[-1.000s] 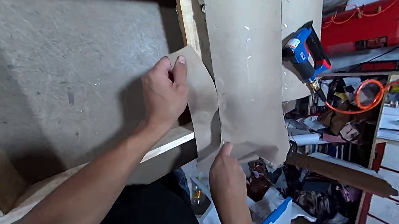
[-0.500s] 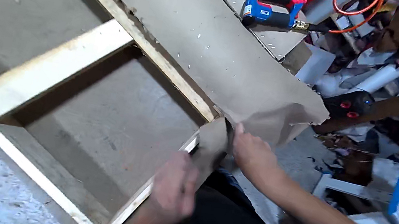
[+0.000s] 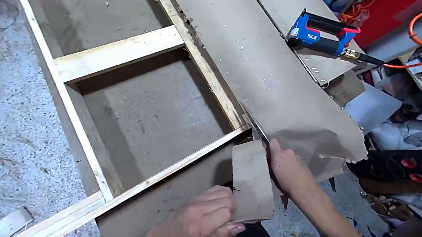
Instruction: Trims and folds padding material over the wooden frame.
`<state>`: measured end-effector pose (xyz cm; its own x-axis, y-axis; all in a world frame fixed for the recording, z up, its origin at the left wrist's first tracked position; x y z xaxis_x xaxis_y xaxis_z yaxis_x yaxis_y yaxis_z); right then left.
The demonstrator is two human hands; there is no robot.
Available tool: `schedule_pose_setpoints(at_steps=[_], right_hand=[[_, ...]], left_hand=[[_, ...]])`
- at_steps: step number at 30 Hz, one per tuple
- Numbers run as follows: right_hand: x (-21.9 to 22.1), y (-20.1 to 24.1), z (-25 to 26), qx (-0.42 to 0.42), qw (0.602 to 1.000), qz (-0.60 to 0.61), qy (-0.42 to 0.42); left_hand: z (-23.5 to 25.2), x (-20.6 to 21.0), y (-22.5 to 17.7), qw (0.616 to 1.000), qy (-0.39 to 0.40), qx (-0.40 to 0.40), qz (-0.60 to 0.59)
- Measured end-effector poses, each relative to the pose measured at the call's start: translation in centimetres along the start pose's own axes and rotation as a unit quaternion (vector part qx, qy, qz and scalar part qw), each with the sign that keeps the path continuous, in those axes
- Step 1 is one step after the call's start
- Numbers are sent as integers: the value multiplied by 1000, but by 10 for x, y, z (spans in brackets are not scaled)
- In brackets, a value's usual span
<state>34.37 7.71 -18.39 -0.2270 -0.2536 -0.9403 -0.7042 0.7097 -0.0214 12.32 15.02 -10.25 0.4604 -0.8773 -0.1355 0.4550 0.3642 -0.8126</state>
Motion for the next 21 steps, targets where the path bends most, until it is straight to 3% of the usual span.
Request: schedule_pose_setpoints(at_steps=[4,8,10,12,13,15,16,18,21], right_hand=[[10,-1,5,-1,1000,15,-18],[13,-15,9,-48,997,62,-13],[-3,-32,-5,-92,990,95,-50],[-31,-57,-23,-127,976,107,-140],[-46,-71,-32,-136,969,99,-180],[-72,-99,-43,-140,960,80,-229],[-83,-113,-45,-133,958,68,-244],[-102,-139,-46,-127,952,58,-273],[-123,-173,-40,-152,939,91,-294]], left_hand=[[-20,-13,10,999,-20,-49,10],[-40,33,29,988,87,-105,-73],[-42,54,45,974,111,-145,-135],[-32,58,67,969,38,-189,-154],[-23,50,80,968,-52,-209,-130],[-1,24,101,936,-237,-257,46],[9,20,111,904,-271,-294,150],[25,34,141,862,-238,-404,192],[22,67,179,819,-208,-523,115]])
Point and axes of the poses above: each hand's wrist, its own z-axis towards the middle knuckle, its own x-axis out of the palm, y = z × x, the point moved 10 cm from there along z, towards the middle knuckle, and after that the axes turned 8 degrees about -y, right-handed, at the moved point
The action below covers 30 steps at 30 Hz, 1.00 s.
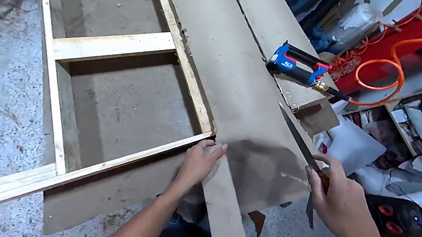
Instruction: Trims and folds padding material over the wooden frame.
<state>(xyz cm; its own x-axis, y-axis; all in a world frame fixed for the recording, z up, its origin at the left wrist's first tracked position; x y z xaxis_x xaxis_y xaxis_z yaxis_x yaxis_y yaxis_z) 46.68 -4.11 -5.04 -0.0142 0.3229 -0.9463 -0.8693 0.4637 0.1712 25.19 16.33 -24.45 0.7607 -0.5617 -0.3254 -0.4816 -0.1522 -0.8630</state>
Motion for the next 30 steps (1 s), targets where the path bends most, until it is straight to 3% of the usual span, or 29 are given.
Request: schedule_pose_setpoints(at_steps=[5,8,10,14,19,23,27,30], right_hand=[[11,-41,7,-38,997,53,50],[40,-21,33,-128,985,48,105],[63,6,54,-199,969,-22,147],[106,84,86,-364,895,-147,211],[126,159,102,-507,781,-243,272],[126,192,112,-519,723,-321,324],[118,208,121,-526,670,-391,348],[116,218,115,-510,661,-433,340]], left_hand=[[18,28,26,999,-19,-34,14],[24,36,41,996,-79,-30,12],[19,40,40,991,-130,-27,24],[7,39,36,972,-236,-1,9],[-22,23,15,961,-271,-34,51],[-28,22,10,968,-222,-85,75],[-21,19,16,980,-176,-87,45],[-24,17,9,980,-181,-64,54]])
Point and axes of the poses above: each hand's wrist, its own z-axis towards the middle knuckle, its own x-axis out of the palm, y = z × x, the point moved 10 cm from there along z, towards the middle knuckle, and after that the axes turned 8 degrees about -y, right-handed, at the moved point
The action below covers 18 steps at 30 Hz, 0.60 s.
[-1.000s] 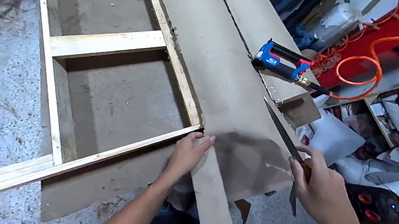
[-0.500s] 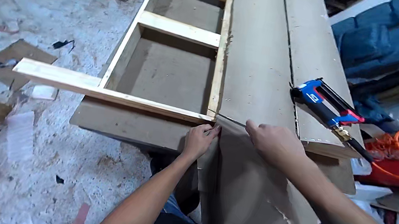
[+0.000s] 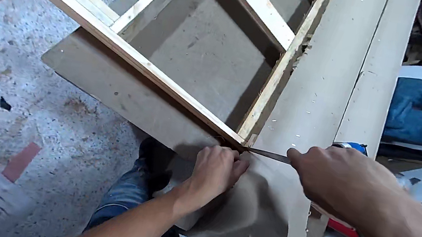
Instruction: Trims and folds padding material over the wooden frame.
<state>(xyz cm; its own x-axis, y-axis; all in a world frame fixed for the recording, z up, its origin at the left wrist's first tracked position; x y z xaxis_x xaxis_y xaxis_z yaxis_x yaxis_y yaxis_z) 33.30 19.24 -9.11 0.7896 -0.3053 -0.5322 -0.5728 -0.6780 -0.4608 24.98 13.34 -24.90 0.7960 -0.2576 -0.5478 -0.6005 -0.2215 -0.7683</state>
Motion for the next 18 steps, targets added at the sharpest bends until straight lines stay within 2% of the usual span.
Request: schedule_pose_setpoints(at_steps=[3,6,12,18], right_hand=[[-11,24,19,4,999,-40,-3],[-10,38,39,-11,997,-65,34],[5,46,47,0,993,-53,102],[7,45,51,-15,991,-36,127]], left_hand=[[0,1,-2,999,34,3,11],[1,2,-1,997,72,3,21],[1,3,3,999,38,29,8],[1,8,7,995,97,13,-14]])
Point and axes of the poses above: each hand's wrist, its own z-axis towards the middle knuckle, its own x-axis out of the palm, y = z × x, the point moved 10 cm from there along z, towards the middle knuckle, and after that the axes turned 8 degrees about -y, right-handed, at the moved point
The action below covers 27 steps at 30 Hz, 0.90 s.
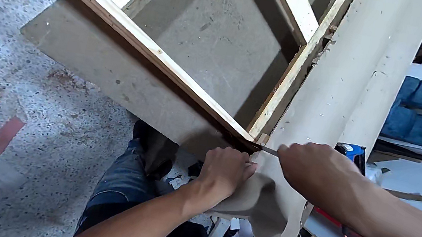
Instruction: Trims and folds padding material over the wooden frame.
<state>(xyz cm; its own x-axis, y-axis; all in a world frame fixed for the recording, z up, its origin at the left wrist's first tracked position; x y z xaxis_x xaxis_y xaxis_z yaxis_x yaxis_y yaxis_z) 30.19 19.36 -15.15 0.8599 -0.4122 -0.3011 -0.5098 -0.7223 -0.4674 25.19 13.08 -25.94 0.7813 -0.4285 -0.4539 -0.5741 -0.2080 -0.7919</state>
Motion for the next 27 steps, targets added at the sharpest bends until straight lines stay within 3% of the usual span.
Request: schedule_pose_setpoints(at_steps=[2,6,10,14,18,20,24,27], right_hand=[[9,-4,-1,13,1000,-8,14],[11,8,-1,40,998,-29,-37],[4,12,-13,40,995,-65,-70],[22,16,1,46,996,-8,-73],[18,-4,-25,49,993,-22,-109],[32,-8,-28,59,993,-13,-102],[56,-11,-26,57,984,39,-167],[66,-30,-40,54,984,35,-166]], left_hand=[[-2,3,2,1000,-18,-2,-8],[-3,-1,1,995,-93,27,-15],[-5,-1,3,995,-91,22,-22],[-10,-1,0,990,-138,32,-11],[-9,-5,1,990,-138,17,5],[-13,-3,2,990,-141,13,10],[-15,-3,-4,988,-149,12,41],[-18,-9,-5,979,-193,6,66]])
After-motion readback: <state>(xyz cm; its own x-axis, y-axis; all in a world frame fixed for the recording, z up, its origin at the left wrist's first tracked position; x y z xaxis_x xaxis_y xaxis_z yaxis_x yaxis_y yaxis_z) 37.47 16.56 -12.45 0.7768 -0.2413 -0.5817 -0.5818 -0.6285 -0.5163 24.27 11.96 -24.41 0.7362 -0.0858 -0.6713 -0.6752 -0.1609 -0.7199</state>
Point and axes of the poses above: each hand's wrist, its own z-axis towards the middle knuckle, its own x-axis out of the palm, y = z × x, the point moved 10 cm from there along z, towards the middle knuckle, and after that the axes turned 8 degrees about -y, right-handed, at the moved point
